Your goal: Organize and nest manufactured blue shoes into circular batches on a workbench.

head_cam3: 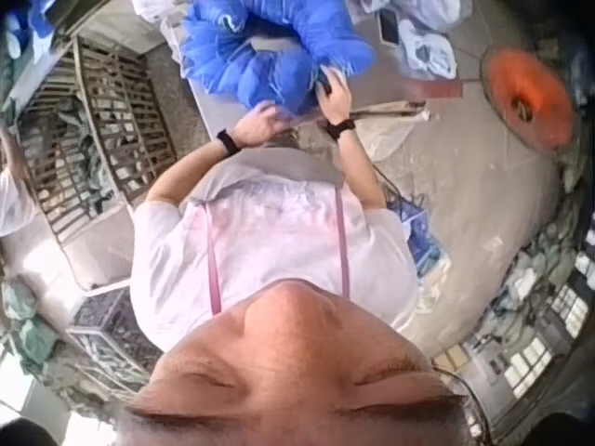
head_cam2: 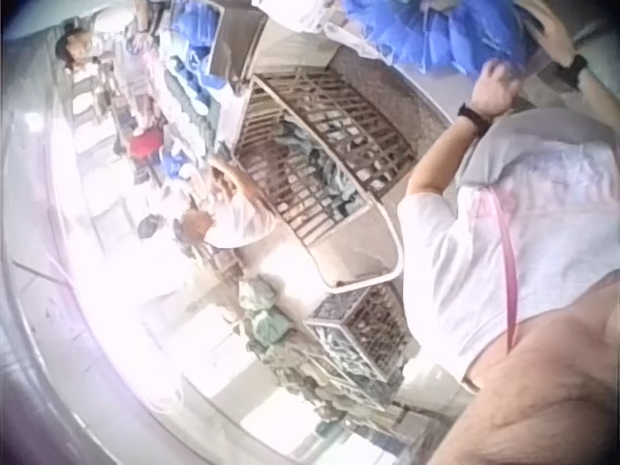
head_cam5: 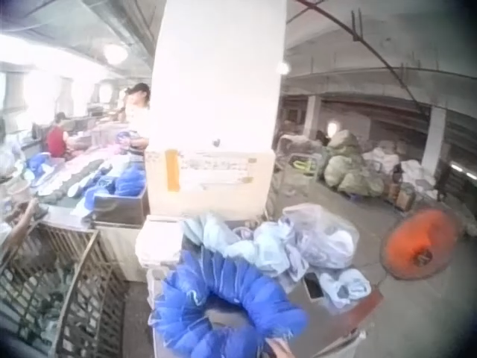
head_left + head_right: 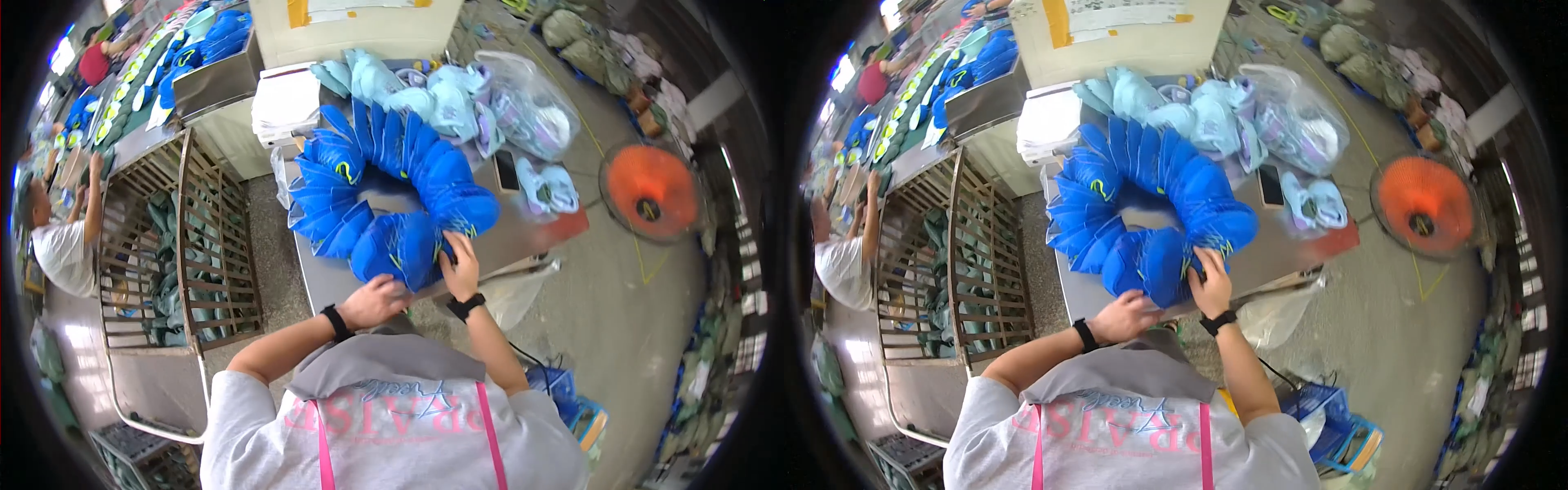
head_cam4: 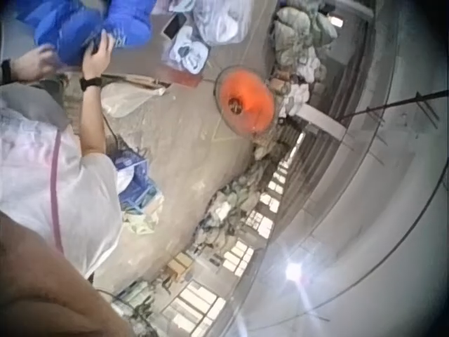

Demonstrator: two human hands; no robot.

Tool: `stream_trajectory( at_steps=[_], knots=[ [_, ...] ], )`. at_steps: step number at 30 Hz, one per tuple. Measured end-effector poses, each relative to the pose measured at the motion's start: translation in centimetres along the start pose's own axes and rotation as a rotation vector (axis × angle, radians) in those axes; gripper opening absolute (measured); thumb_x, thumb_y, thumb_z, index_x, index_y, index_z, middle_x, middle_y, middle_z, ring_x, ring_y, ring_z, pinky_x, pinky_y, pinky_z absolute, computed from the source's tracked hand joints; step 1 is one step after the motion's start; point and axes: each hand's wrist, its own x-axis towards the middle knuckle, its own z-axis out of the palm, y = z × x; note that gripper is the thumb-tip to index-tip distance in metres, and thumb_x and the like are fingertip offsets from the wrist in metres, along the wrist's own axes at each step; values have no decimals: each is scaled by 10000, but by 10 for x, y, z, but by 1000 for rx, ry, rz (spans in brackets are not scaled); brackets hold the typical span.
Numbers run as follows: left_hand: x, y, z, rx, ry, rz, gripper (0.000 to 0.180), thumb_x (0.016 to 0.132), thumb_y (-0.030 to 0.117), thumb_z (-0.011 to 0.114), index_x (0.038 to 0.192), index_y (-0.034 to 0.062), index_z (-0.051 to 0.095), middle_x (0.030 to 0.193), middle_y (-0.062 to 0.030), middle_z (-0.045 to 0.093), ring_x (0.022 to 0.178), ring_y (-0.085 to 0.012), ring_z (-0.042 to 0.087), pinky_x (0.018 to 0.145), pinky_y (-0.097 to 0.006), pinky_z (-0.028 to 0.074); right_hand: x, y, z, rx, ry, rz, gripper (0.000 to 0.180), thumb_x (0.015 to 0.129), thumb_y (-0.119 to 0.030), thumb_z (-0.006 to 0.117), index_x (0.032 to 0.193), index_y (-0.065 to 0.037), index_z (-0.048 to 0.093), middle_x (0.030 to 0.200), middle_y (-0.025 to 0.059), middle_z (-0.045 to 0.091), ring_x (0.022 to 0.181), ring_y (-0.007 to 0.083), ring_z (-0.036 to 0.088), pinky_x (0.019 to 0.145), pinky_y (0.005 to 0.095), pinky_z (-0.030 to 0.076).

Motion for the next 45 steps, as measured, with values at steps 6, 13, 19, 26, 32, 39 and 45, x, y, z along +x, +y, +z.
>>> stream_trajectory(
  at_steps=[6,13,19,26,32,39,45],
  knots=[
    [21,-25,5,339,-276,-13,309,775,211,505,1062,110,558,1151,-4,507,1172,-140,366,1049,-351,243,35,59,-50,-171,-735,1,411,696,-255,671,1059,-95,563,1111,95,532,947,312,559,728,406,484],
    [-72,-42,-92,203,-528,-622,123,722,157,556,838,117,567,802,-39,562,902,-219,534,853,-344,415,86,55,-40,220,-1428,-278,245,782,-223,586,996,-112,626,958,102,624,832,245,611,719,352,493],
    [-22,-80,-155,179,78,-1138,122,719,126,583,827,68,584,832,-93,573,864,-305,537,761,-386,444,235,34,-8,234,-879,-293,108,768,-104,552,789,-36,634,745,127,626,654,263,608,577,325,466],
    [70,-94,-84,109,-142,-945,660,635,439,713,1181,129,511,1414,-149,235,1325,-370,139,999,-568,228,309,-36,140,146,-736,-858,203,790,-108,497,954,-102,618,994,70,604,823,304,599,691,399,482],
    [45,-121,-77,-25,-499,-1114,690,656,474,682,1210,108,497,1354,-148,338,1309,-376,185,911,-548,357,349,-35,218,-341,-908,-994,236,787,-151,456,949,-163,628,939,80,597,783,310,610,681,422,487],
    [18,-224,-97,62,94,-1136,313,760,147,557,1061,68,530,1048,-146,564,977,-309,541,810,-389,457,315,-13,151,-365,-805,-848,96,708,-136,546,751,-115,629,857,94,561,700,279,606,603,397,486],
    [15,-337,-41,366,-142,-987,520,755,92,528,1259,104,402,1247,-58,489,1202,-246,411,898,-471,360,303,-12,117,-171,-730,-668,114,721,-76,547,814,-80,613,805,108,576,724,315,585,622,405,473]
  ],
)
